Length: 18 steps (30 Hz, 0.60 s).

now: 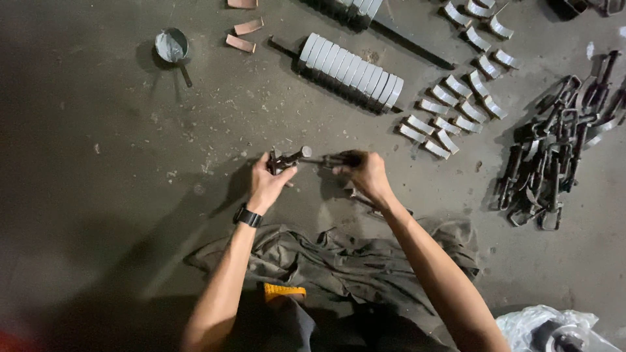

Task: Assembling small metal linkages and mechanical components on a workshop floor.

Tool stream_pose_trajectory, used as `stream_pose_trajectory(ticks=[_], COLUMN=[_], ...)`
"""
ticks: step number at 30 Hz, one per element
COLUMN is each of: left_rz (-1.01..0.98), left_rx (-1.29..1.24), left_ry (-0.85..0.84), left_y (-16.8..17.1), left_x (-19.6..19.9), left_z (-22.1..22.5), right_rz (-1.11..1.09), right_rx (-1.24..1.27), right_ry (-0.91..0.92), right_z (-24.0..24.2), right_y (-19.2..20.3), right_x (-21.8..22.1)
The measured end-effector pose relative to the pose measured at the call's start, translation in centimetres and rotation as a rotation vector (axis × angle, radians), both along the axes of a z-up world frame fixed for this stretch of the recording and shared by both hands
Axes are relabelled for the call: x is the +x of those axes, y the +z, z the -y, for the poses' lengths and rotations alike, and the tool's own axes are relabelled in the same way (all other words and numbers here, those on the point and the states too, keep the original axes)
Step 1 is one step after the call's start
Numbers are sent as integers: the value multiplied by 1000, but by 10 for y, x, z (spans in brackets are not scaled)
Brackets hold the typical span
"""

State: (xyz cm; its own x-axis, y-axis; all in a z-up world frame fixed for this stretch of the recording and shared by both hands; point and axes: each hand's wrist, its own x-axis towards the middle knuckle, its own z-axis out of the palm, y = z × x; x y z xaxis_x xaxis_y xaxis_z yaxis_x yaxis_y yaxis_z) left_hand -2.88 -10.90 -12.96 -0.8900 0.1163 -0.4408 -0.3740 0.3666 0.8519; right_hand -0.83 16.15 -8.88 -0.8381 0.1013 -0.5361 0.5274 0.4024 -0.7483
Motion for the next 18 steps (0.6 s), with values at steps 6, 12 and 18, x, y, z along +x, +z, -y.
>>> stream_pose_trajectory(ticks=[6, 12, 18], left_rz=[40, 110, 142], left_rx=[203, 446, 408], left_ry=[60, -125, -413], left_y=[10, 60, 70], left_x=[14, 10, -9], left_z=[-6, -18, -67], right_rz=[-19, -283, -363], right_rx=[-206, -1093, -1482], right_ry=[-56, -574, -318], right_z=[-22, -72, -103], right_y=[11, 110, 210], right_x=[7, 16, 0])
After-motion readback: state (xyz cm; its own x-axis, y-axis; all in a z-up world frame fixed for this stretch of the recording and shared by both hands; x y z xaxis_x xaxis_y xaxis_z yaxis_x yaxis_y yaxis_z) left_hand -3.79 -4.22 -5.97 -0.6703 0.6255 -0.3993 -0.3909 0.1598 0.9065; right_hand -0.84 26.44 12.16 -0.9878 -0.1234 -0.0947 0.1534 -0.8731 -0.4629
